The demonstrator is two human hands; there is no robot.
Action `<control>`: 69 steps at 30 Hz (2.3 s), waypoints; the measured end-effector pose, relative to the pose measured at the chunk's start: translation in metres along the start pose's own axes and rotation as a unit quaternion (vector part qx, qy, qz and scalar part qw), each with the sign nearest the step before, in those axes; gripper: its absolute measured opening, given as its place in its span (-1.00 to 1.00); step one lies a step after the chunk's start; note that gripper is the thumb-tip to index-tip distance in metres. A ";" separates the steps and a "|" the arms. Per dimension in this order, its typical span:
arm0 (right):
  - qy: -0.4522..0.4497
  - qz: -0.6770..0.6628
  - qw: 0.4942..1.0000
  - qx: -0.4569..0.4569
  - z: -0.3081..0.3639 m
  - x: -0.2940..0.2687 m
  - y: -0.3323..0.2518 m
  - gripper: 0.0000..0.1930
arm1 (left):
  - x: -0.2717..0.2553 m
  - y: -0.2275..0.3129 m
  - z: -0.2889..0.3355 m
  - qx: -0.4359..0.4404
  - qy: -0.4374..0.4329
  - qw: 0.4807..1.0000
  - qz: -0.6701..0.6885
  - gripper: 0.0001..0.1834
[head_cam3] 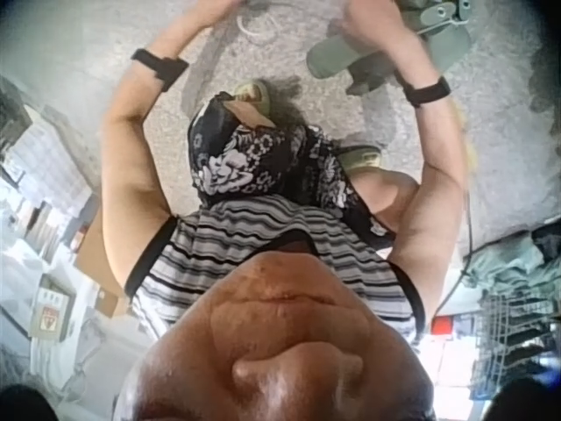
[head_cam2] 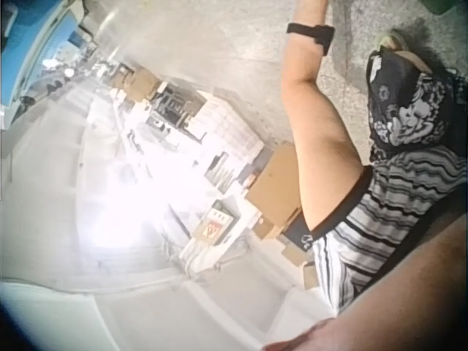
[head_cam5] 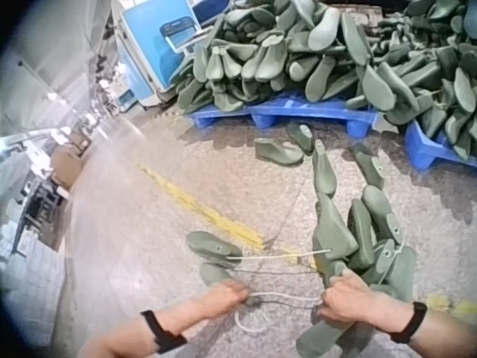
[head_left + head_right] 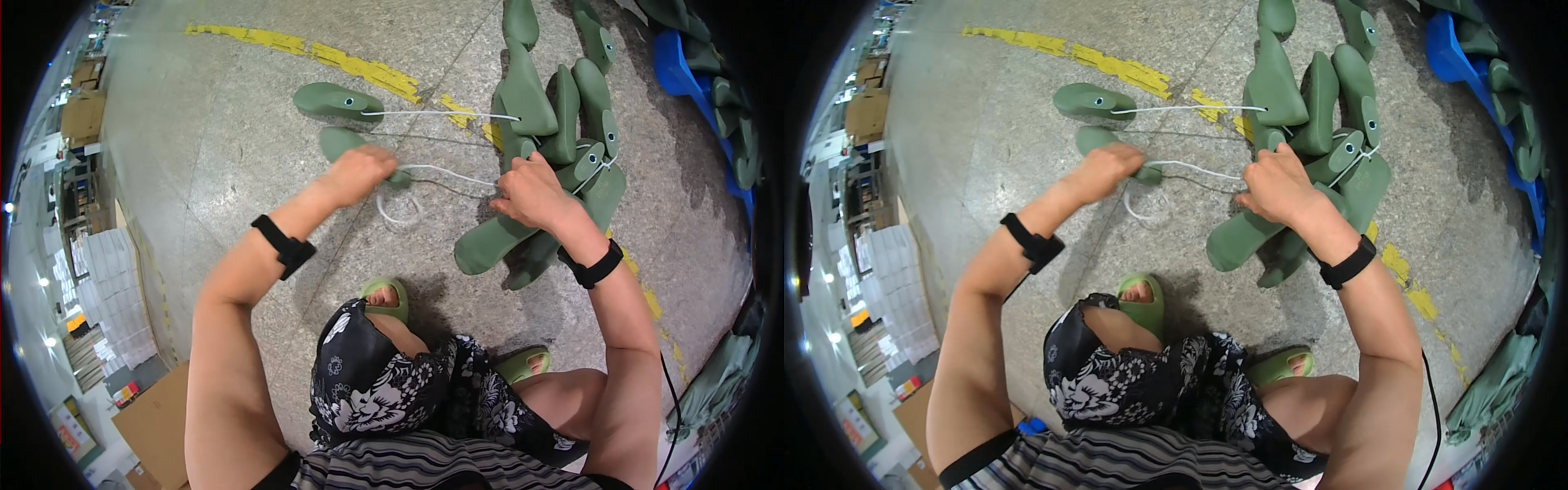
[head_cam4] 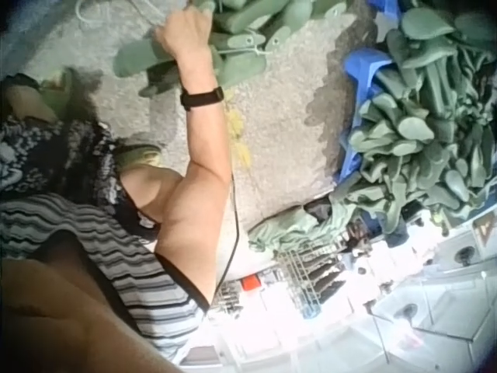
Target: The recorder retrieves shoe lasts from a storage rack, transports them to the assembly line, sorts through them, and then bundles a set of lasts together using a string while squatting on the floor.
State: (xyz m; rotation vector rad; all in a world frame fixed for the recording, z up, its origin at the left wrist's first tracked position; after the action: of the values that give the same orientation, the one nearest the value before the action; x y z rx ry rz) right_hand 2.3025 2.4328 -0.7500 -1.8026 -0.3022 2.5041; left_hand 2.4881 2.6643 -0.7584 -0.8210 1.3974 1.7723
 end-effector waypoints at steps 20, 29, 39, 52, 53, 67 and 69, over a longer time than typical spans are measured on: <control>0.056 0.159 0.985 0.024 -0.017 0.013 -0.020 -0.89 | -0.015 0.010 -0.061 -0.082 0.142 0.979 0.120 -0.67; 0.393 -0.129 0.910 0.008 -0.017 -0.027 -0.035 -0.86 | -0.059 0.122 -0.041 0.066 0.130 0.957 0.251 -0.73; 0.252 -0.317 0.910 0.087 0.003 -0.044 -0.006 -0.70 | -0.081 0.138 -0.086 0.038 0.148 0.903 0.401 -0.76; 0.246 -0.841 0.425 0.228 0.003 -0.080 0.009 -0.83 | 0.005 0.136 -0.099 -0.103 0.373 0.745 0.543 -0.80; 0.248 -0.839 0.426 0.229 0.002 -0.085 0.003 -0.83 | 0.017 0.142 -0.105 -0.072 0.381 0.775 0.499 -0.82; 0.029 -0.169 0.985 0.033 0.032 -0.071 -0.024 -0.77 | 0.020 0.070 -0.142 -0.328 0.345 0.405 0.781 -0.79; -0.029 -0.181 0.982 -0.049 0.026 -0.092 -0.051 -0.75 | 0.032 0.065 -0.142 -0.269 0.270 0.500 0.778 -0.94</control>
State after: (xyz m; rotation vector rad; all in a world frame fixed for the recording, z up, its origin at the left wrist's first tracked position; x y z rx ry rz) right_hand 2.3042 2.4655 -0.6469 -1.5381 -0.6985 2.3214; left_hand 2.4225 2.5208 -0.7804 -0.1109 2.3406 3.7192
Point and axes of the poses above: each hand's wrist, its own z-axis away from the middle knuckle, its own x-axis out of the palm, y = z × x, the point moved 2 cm from there along -z, towards the middle knuckle, and after that the axes turned 13 degrees about z, right-handed, at the moved point
